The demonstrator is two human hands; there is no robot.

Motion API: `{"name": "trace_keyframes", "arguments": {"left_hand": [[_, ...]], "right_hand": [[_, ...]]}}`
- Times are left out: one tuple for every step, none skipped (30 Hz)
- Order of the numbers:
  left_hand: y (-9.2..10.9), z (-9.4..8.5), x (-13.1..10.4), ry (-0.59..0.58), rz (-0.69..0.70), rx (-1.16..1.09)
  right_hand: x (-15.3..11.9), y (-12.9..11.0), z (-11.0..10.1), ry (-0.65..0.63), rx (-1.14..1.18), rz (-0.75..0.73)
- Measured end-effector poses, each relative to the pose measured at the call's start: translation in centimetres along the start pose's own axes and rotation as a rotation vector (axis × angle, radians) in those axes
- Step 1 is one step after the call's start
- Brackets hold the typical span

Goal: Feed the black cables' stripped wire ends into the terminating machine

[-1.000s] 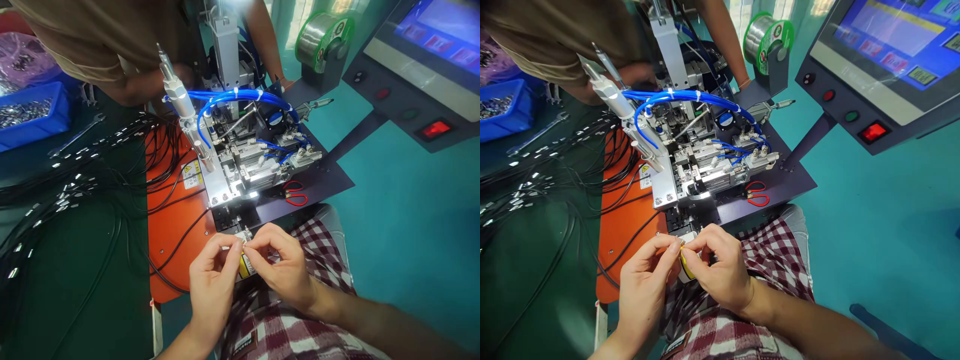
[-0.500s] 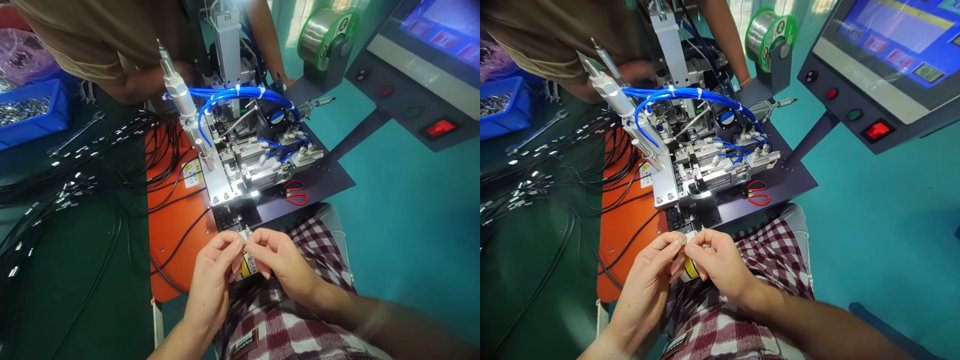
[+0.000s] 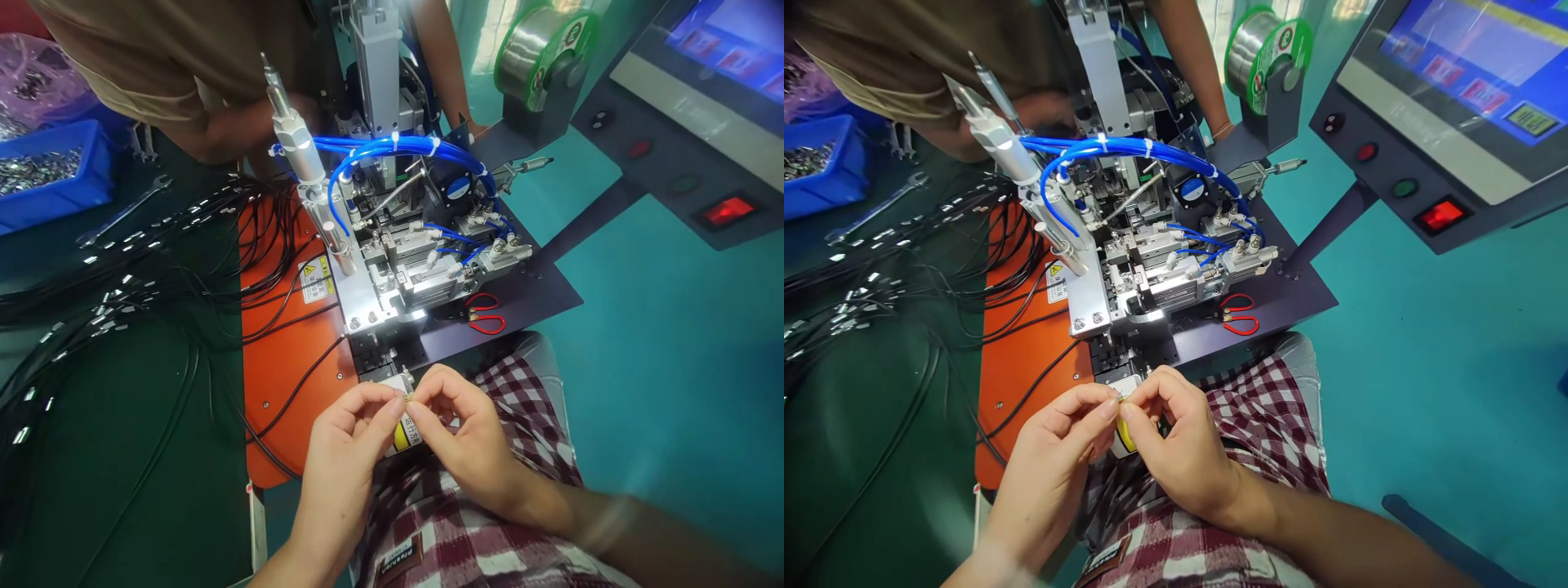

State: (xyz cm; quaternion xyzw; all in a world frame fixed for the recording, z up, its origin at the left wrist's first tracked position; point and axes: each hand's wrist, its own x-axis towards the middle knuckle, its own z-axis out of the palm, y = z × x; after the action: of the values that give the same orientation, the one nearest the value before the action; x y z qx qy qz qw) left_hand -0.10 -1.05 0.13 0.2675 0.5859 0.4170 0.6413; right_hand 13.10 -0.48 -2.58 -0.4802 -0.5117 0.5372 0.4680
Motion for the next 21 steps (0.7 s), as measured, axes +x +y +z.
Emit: {"name": "trace_keyframes", "arguments": {"left_hand": [[0.0,0.0,0.1,-0.018,-0.042,-0.062],[0.0,0.1,0.2,-0.038,-0.085,-0.122],[0.0,0.1,0.3,-0.056,-0.123,-0.174],[0.0,0.2,0.4,-0.068,-0.152,-0.213],[0.0,0.2,0.5,-0.073,-0.169,-0.24],[0.0,0.2,0.6,-0.07,-0.177,-0.252],[0.0,0.2,0.7,-0.062,-0.177,-0.254],[0.1,0.3,0.7,-0.051,-0.172,-0.245],[0.1,0.3,0.7,-0.04,-0.163,-0.228],[0.1,0.3,0.7,-0.032,-0.154,-0.208],[0.0,0.3,0.6,-0.026,-0.146,-0.188],[0.0,0.3,0.6,-0.023,-0.141,-0.17],[0.0,0.2,0.5,-0.022,-0.136,-0.154],[-0.1,0.2,0.4,-0.02,-0.13,-0.14],[-0.2,0.1,0.4,-0.022,-0.124,-0.125],[-0.3,0.1,0.3,-0.026,-0.116,-0.111],[-0.4,0.0,0.3,-0.031,-0.106,-0.099],[-0.5,0.0,0.4,-0.035,-0.1,-0.091],[-0.6,0.0,0.4,-0.039,-0.097,-0.089],[-0.6,0.0,0.4,-0.041,-0.097,-0.092],[-0.6,0.0,0.4,-0.041,-0.099,-0.1]], "right_hand": [[0.0,-0.2,0.0,-0.029,0.04,0.068],[0.0,-0.3,0.1,-0.068,0.09,0.157],[0.0,-0.5,0.2,-0.108,0.142,0.251],[0.1,-0.6,0.2,-0.139,0.183,0.33],[0.1,-0.6,0.3,-0.156,0.206,0.381],[0.3,-0.6,0.2,-0.16,0.207,0.402],[0.4,-0.5,0.1,-0.161,0.191,0.4],[0.6,-0.5,0.0,-0.166,0.162,0.387],[0.8,-0.4,-0.3,-0.175,0.127,0.37],[0.9,-0.4,-0.5,-0.182,0.088,0.348],[1.1,-0.4,-0.8,-0.182,0.049,0.32],[1.3,-0.5,-1.1,-0.172,0.012,0.29],[1.4,-0.6,-1.3,-0.155,-0.015,0.261],[1.5,-0.8,-1.4,-0.138,-0.033,0.237],[1.5,-0.9,-1.5,-0.129,-0.041,0.22],[1.6,-1.0,-1.5,-0.122,-0.043,0.21],[1.6,-1.1,-1.4,-0.118,-0.038,0.211],[1.6,-1.1,-1.3,-0.115,-0.029,0.219],[1.6,-1.1,-1.1,-0.111,-0.02,0.23],[1.6,-1.0,-1.0,-0.104,-0.009,0.246],[1.6,-0.9,-0.9,-0.096,0.01,0.267]]}}
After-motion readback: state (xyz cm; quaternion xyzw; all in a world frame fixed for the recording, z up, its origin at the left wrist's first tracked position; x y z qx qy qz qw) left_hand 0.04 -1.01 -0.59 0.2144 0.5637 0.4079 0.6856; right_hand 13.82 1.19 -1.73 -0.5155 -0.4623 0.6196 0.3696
